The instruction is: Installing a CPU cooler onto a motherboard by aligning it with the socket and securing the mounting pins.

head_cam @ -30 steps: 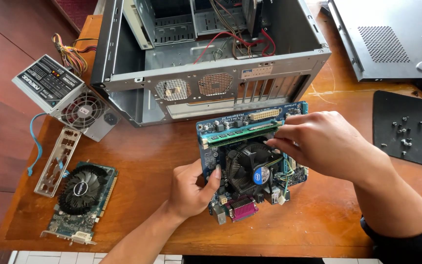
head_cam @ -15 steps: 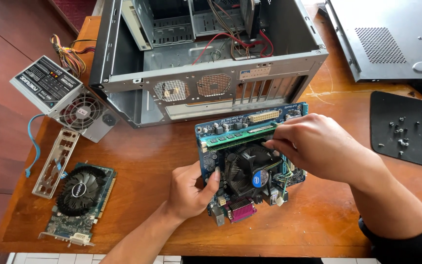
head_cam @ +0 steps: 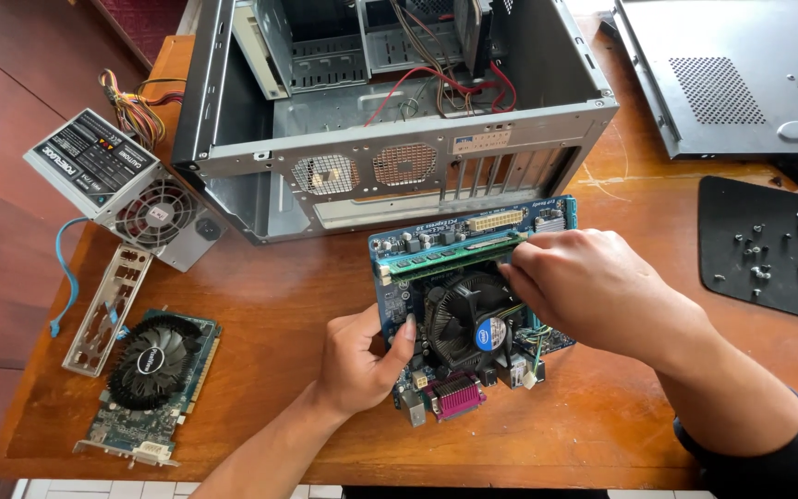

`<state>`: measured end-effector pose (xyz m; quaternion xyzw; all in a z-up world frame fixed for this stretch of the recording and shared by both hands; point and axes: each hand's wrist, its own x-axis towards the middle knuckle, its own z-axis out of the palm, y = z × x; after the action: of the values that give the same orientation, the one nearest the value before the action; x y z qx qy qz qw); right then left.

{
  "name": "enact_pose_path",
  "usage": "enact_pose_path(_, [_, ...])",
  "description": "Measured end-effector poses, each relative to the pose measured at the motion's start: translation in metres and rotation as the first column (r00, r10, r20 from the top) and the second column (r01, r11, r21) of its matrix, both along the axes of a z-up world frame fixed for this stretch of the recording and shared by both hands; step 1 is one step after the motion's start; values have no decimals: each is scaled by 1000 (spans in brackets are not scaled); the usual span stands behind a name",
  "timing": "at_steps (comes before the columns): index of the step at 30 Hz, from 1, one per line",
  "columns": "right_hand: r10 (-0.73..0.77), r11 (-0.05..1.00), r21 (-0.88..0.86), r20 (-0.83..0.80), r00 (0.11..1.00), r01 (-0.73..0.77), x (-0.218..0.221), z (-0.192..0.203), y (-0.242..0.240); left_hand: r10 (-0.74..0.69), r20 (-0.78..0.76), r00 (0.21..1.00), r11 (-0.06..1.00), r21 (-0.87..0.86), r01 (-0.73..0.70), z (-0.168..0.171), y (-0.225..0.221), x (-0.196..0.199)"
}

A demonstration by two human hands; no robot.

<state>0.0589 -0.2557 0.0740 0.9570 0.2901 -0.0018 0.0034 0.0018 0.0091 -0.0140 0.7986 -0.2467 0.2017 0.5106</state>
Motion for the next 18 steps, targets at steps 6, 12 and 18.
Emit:
enact_pose_path(6, [-11,999,31,-51,999,12,4,3,-1,-3,-16,1000,1000,2,3,2,0,0])
enact_pose_path(12, [18,996,92,-96,995,-9,7,12,-10,-5,-3,1000,1000,5,5,1,0,0])
enact_pose_path(18, [33,994,105,-115,993,-21,9,13,-8,-10,10,1000,1000,2,10,2,0,0])
